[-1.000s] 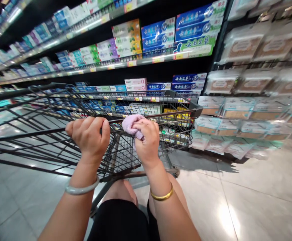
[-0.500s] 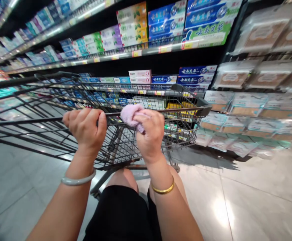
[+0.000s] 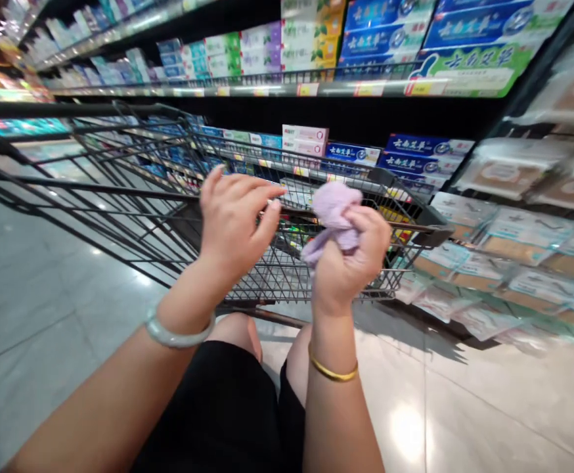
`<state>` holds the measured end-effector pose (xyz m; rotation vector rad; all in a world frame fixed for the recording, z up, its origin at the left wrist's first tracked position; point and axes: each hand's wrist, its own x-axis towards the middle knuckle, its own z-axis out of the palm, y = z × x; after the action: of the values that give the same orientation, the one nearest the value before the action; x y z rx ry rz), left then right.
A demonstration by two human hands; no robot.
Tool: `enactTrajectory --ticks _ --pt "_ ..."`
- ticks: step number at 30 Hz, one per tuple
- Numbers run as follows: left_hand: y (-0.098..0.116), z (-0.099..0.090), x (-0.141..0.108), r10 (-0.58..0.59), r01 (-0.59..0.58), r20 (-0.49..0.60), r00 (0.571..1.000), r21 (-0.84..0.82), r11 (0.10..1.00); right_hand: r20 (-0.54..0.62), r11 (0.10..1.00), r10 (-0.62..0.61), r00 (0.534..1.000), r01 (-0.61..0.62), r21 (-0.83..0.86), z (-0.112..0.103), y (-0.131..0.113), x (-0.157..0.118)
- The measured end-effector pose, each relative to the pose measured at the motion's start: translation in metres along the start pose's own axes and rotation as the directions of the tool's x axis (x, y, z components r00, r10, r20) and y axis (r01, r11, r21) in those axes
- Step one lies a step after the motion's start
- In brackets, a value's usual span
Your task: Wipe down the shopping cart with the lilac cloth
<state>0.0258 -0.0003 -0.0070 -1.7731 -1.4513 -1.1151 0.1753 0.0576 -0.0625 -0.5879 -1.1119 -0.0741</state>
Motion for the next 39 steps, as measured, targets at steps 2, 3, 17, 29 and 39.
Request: enactTrajectory --ticks 2,3,17,29,39 --pt "0.006 0.012 -0.003 0.034 -0.034 0.063 0.997 0.007 0.999 -0.094 0.999 0.02 0.995 -0.024 -0.037 -0.006 0.012 0.006" --pt "0.008 0.017 -0.006 0.046 -0.049 0.074 0.996 0.036 0.998 -0.112 0.998 0.021 0.994 -0.027 -0.057 -0.008 0.016 0.007" --pt "-0.001 0.031 -0.016 0.06 -0.055 -0.026 0.998 0.162 0.985 -0.114 0.995 -0.008 0.993 -0.004 -0.098 -0.021 0.021 0.012" --pt "-0.011 0.03 -0.019 0.05 -0.047 -0.015 0.999 0.172 0.984 -0.109 0.99 -0.033 0.994 0.017 -0.143 -0.024 0.021 0.011" --pt "-0.022 0.03 -0.019 0.069 -0.054 -0.075 0.995 0.192 0.98 0.0 0.999 0.011 1.0 -0.011 -0.048 -0.025 0.015 0.013"
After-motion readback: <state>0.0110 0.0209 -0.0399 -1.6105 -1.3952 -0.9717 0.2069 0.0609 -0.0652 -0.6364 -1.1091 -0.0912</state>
